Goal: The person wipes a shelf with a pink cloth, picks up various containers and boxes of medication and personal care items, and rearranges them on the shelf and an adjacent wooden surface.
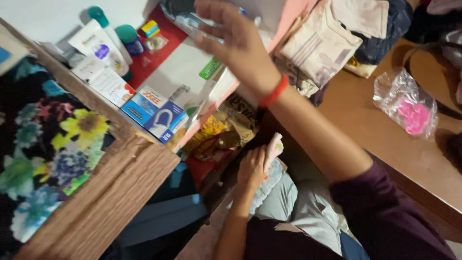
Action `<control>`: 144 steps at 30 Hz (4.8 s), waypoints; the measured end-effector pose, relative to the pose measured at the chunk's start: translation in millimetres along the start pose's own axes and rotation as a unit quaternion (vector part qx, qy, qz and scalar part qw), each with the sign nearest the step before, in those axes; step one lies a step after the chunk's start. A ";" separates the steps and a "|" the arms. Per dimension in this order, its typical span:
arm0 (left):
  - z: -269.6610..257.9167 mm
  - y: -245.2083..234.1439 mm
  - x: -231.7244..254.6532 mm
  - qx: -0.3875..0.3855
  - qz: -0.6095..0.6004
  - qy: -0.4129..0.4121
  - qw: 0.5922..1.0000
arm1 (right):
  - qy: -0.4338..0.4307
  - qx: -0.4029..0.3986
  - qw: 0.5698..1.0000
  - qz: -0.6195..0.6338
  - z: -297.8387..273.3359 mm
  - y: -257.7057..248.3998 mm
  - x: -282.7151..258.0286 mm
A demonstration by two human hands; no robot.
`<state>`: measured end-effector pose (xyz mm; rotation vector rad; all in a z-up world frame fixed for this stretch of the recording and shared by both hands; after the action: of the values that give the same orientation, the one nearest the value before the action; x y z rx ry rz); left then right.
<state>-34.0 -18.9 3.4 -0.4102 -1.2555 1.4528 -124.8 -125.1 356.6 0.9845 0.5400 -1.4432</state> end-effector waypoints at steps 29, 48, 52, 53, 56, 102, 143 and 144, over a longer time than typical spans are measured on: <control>-5.2 -111.5 84.4 0.086 -0.062 0.066 0.992 | 0.257 0.317 0.899 0.156 -285.9 -67.9 49.0; -79.5 -85.5 12.2 0.004 0.026 -0.080 0.996 | -0.083 -0.070 0.779 -0.618 -67.6 -4.6 66.5; -73.1 -81.9 12.4 -0.007 0.024 -0.068 0.997 | -0.064 -0.025 0.715 -0.696 -56.4 -57.2 72.1; -74.4 -80.9 14.1 0.005 0.020 -0.066 0.998 | -0.073 -0.014 0.709 -0.702 -55.2 -70.2 73.5; -71.4 -74.8 14.8 -0.002 0.055 -0.043 0.998 | -0.090 0.016 0.696 -0.713 -40.5 -107.9 73.9; -37.0 -51.2 12.9 0.010 0.018 -0.061 0.998 | 0.087 0.044 0.741 -0.665 -353.4 -51.7 150.4; -35.2 -58.7 18.2 -0.018 0.017 -0.076 0.997 | 0.083 0.058 0.743 -0.661 -356.5 -52.4 153.9; -35.8 -57.9 17.7 -0.020 0.017 -0.077 0.997 | 0.083 0.058 0.743 -0.662 -356.6 -52.3 154.0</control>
<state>18.0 2.4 45.8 -0.3531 -1.4081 1.5133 -70.0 85.6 30.8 0.7854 1.4826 -2.6673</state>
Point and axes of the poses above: each hand's wrist, its own z-axis towards the middle knuckle, its own y-axis out of the palm, x = y × z, the point moved 4 cm from there along z, towards the middle knuckle, and after that the axes turned 6 degrees about z, right-handed, at the moved point
